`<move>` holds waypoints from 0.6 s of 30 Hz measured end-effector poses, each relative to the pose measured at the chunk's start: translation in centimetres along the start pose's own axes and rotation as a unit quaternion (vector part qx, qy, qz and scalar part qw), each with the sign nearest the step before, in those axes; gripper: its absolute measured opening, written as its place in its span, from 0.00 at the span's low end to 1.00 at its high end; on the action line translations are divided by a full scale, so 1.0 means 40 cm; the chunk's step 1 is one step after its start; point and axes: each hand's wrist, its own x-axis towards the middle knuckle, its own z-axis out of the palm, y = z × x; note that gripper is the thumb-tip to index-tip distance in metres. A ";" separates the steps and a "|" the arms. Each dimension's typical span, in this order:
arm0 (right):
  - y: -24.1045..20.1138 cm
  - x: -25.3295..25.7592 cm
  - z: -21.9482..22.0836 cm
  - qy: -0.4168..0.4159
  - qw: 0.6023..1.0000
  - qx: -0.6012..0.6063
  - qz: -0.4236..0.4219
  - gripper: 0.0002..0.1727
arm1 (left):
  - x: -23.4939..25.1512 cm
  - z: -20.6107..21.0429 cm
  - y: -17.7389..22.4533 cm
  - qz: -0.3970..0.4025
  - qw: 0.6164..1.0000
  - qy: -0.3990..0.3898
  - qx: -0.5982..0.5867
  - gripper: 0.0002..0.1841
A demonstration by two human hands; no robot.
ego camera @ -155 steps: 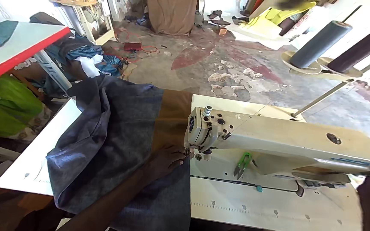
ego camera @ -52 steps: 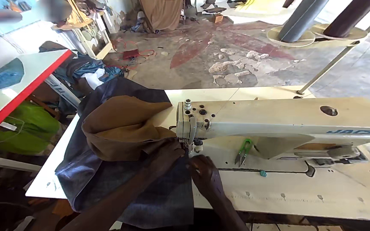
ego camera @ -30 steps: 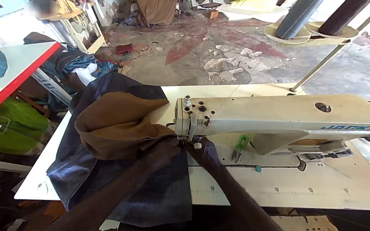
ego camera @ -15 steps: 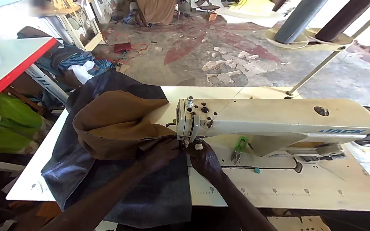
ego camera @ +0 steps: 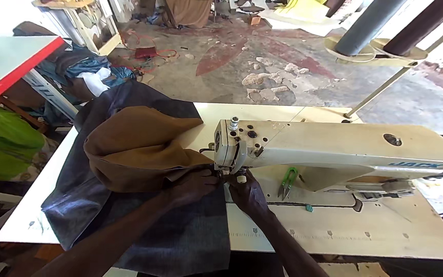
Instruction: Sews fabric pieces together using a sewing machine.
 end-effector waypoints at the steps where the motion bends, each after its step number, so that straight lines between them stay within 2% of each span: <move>1: -0.006 -0.001 0.002 -0.005 1.000 -0.022 0.001 0.12 | 0.001 -0.003 0.001 0.003 1.000 -0.002 0.000 0.12; 5: -0.021 0.000 0.002 -0.005 0.998 -0.060 0.022 0.11 | 0.001 -0.005 0.018 -0.027 0.999 -0.016 0.005 0.12; 10: -0.006 -0.008 -0.012 0.013 0.999 0.022 -0.032 0.15 | -0.006 0.006 0.027 -0.037 0.999 0.002 0.010 0.12; 15: -0.017 -0.011 -0.005 -0.013 0.998 -0.043 -0.045 0.15 | -0.019 0.008 0.028 -0.031 0.999 0.000 0.013 0.12; 18: -0.024 -0.007 -0.003 -0.017 0.997 -0.067 -0.046 0.14 | -0.027 0.025 0.036 -0.044 0.998 0.039 0.013 0.13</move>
